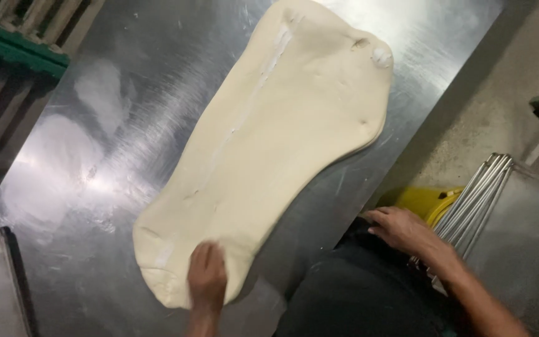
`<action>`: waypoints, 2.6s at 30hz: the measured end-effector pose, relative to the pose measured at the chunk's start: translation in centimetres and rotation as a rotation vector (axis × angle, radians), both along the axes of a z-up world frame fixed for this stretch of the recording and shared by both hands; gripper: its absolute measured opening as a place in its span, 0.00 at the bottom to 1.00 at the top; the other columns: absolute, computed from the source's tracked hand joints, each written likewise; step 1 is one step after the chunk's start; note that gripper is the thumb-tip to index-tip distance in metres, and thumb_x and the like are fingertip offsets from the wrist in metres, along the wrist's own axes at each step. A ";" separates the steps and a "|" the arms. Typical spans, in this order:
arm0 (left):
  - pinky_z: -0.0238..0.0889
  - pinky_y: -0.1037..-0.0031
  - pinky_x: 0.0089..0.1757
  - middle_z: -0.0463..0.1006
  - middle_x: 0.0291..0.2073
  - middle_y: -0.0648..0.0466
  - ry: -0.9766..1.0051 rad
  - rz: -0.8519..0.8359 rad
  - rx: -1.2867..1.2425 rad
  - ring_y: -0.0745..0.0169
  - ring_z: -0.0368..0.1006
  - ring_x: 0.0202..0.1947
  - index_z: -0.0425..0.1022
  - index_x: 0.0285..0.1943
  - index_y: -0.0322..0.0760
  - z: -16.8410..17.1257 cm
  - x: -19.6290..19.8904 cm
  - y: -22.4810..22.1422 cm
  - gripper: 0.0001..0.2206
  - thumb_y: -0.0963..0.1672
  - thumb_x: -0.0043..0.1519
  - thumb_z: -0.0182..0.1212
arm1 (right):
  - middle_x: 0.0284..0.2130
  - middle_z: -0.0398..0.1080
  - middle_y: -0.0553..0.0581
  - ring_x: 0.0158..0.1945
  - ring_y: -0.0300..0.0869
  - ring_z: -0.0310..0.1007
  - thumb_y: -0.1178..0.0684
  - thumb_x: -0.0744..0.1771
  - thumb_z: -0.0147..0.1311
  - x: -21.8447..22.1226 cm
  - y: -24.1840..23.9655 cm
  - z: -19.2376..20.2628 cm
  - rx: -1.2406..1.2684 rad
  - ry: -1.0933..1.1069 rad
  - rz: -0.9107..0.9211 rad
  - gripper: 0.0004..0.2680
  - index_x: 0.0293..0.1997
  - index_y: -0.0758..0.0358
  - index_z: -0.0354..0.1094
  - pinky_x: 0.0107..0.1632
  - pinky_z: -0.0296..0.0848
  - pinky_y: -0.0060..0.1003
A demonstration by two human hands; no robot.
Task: The recorder prepares a large sheet of dough, cuts it into strips using a knife, and then divides the strips into smaller individual dough portions by hand.
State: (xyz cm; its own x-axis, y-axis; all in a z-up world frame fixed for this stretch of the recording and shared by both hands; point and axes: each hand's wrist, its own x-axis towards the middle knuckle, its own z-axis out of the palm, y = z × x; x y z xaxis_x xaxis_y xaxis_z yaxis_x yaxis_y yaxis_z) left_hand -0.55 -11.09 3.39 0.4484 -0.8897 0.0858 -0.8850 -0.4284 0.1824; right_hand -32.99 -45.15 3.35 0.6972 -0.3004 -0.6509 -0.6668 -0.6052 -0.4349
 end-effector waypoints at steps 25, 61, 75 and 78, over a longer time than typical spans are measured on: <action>0.67 0.59 0.52 0.74 0.43 0.41 0.053 -0.435 -0.426 0.41 0.71 0.49 0.74 0.44 0.28 -6.0 4.1 -45.4 0.09 0.41 0.59 0.59 | 0.48 0.76 0.61 0.47 0.51 0.78 0.43 0.67 0.53 -7.8 -8.1 0.5 -0.096 0.134 -0.275 0.17 0.59 0.59 0.71 0.48 0.78 0.46; 0.34 0.32 0.67 0.45 0.77 0.26 -0.148 0.749 0.143 0.22 0.40 0.77 0.51 0.82 0.31 -7.8 -1.0 -1.6 0.39 0.61 0.71 0.40 | 0.55 0.74 0.56 0.52 0.52 0.77 0.47 0.65 0.55 -2.5 -10.8 -1.8 -0.050 0.106 0.133 0.18 0.62 0.53 0.68 0.52 0.78 0.45; 0.24 0.33 0.66 0.34 0.78 0.30 -0.062 1.237 0.225 0.30 0.29 0.78 0.41 0.83 0.29 -9.1 -3.8 -0.9 0.42 0.63 0.72 0.34 | 0.49 0.77 0.55 0.51 0.50 0.79 0.41 0.65 0.53 2.9 -17.0 -0.4 -0.215 0.181 0.452 0.18 0.63 0.47 0.67 0.51 0.79 0.43; 0.21 0.32 0.69 0.32 0.80 0.35 0.072 1.114 0.109 0.26 0.27 0.80 0.41 0.85 0.37 -7.4 -8.9 -2.4 0.36 0.61 0.74 0.31 | 0.48 0.78 0.53 0.50 0.47 0.79 0.40 0.66 0.52 3.2 -17.0 -0.4 -0.195 0.224 0.484 0.19 0.65 0.44 0.65 0.52 0.80 0.41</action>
